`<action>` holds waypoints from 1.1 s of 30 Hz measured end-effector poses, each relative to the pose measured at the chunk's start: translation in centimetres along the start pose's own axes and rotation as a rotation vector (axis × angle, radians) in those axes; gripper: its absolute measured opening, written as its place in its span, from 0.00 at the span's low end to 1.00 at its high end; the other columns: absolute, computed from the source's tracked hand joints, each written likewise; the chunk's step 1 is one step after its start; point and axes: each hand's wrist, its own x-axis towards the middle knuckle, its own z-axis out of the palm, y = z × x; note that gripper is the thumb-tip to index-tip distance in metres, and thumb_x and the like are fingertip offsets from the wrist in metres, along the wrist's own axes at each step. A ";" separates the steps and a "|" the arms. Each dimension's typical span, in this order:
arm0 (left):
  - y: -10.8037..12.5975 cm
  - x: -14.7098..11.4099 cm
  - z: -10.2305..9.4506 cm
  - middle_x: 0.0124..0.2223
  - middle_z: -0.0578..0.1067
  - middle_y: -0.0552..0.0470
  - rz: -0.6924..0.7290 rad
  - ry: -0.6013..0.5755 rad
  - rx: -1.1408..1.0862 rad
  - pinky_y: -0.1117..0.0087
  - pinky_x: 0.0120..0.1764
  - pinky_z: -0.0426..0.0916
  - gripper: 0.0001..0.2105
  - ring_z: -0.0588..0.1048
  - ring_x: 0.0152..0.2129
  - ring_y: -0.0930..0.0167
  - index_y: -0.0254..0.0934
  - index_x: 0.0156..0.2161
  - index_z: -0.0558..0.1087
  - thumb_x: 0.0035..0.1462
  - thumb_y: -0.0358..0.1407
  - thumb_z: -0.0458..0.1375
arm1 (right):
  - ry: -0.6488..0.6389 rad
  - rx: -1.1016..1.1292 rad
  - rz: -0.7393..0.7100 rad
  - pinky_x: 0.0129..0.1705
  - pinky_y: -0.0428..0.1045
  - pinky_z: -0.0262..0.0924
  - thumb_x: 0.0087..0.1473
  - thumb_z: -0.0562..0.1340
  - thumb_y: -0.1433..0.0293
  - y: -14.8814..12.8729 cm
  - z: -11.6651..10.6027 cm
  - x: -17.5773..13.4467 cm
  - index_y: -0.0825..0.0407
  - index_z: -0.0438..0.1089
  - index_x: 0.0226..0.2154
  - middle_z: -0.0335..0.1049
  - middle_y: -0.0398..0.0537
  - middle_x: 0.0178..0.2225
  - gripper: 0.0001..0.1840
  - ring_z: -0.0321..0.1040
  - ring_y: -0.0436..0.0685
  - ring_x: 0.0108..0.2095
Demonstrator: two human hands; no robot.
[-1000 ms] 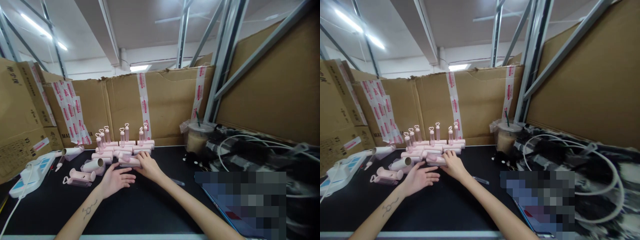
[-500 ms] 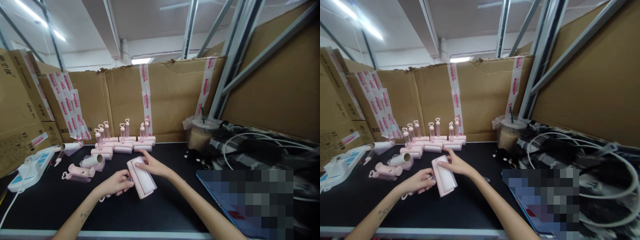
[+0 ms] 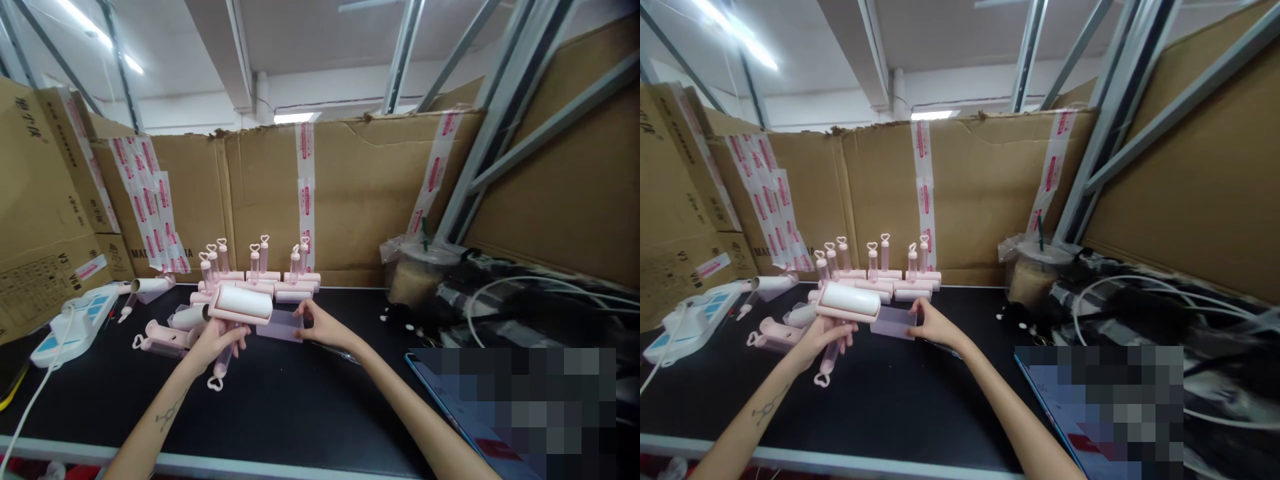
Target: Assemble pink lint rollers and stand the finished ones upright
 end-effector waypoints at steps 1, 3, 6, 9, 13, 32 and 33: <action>-0.1 -0.1 0.1 0.23 0.65 0.58 -0.019 -0.021 0.005 0.78 0.16 0.61 0.15 0.65 0.15 0.79 0.33 0.35 0.62 0.48 0.41 0.60 | -0.027 -0.029 -0.001 0.43 0.52 0.59 0.34 0.67 0.67 -0.2 0.1 -0.2 0.52 0.59 0.34 0.65 0.47 0.37 0.23 0.64 0.57 0.39; -0.4 -0.4 0.4 0.20 0.61 0.62 -0.053 -0.054 -0.014 0.80 0.13 0.56 0.15 0.60 0.12 0.81 0.34 0.36 0.61 0.48 0.41 0.60 | -0.043 -0.084 -0.010 0.47 0.53 0.56 0.36 0.65 0.68 -0.8 -0.4 -0.6 0.53 0.58 0.41 0.63 0.51 0.43 0.27 0.62 0.58 0.45; -0.7 -0.7 0.9 0.21 0.62 0.61 -0.113 -0.071 -0.137 0.79 0.14 0.55 0.16 0.60 0.12 0.81 0.35 0.35 0.61 0.49 0.44 0.58 | -0.064 -0.325 0.080 0.50 0.52 0.53 0.40 0.62 0.68 -1.2 -2.2 -1.4 0.52 0.59 0.45 0.62 0.52 0.48 0.27 0.60 0.58 0.49; -0.4 -0.8 1.3 0.26 0.70 0.50 -0.182 -0.154 -0.343 0.71 0.24 0.65 0.22 0.70 0.20 0.73 0.32 0.34 0.65 0.51 0.53 0.53 | -0.136 -0.532 0.287 0.38 0.54 0.59 0.29 0.68 0.68 -0.3 -3.7 -2.3 0.53 0.68 0.28 0.70 0.51 0.32 0.17 0.67 0.63 0.37; 0.7 -0.8 1.2 0.44 0.71 0.35 -0.197 -0.375 -0.707 0.53 0.45 0.61 0.44 0.70 0.42 0.53 0.28 0.47 0.67 0.36 0.67 0.49 | -0.245 -0.538 0.422 0.23 0.51 0.56 0.24 0.69 0.69 1.3 -4.8 -2.9 0.52 0.62 0.10 0.62 0.44 0.13 0.14 0.64 0.58 0.19; -1.0 -0.1 1.8 0.33 0.73 0.50 -0.357 -0.158 -0.606 0.71 0.35 0.62 0.14 0.72 0.32 0.70 0.37 0.41 0.64 0.54 0.45 0.53 | -0.110 0.334 -0.039 0.17 0.43 0.60 0.47 0.62 0.61 -6.6 -1.7 -3.0 0.50 0.70 0.39 0.65 0.43 0.29 0.16 0.60 0.45 0.18; -1.1 0.0 1.9 0.32 0.72 0.51 -0.331 -0.141 -0.571 0.71 0.35 0.62 0.15 0.71 0.31 0.70 0.38 0.40 0.63 0.54 0.47 0.52 | -0.104 0.339 -0.035 0.16 0.43 0.57 0.48 0.62 0.61 -6.8 -1.2 -3.2 0.50 0.70 0.39 0.64 0.42 0.27 0.15 0.59 0.45 0.16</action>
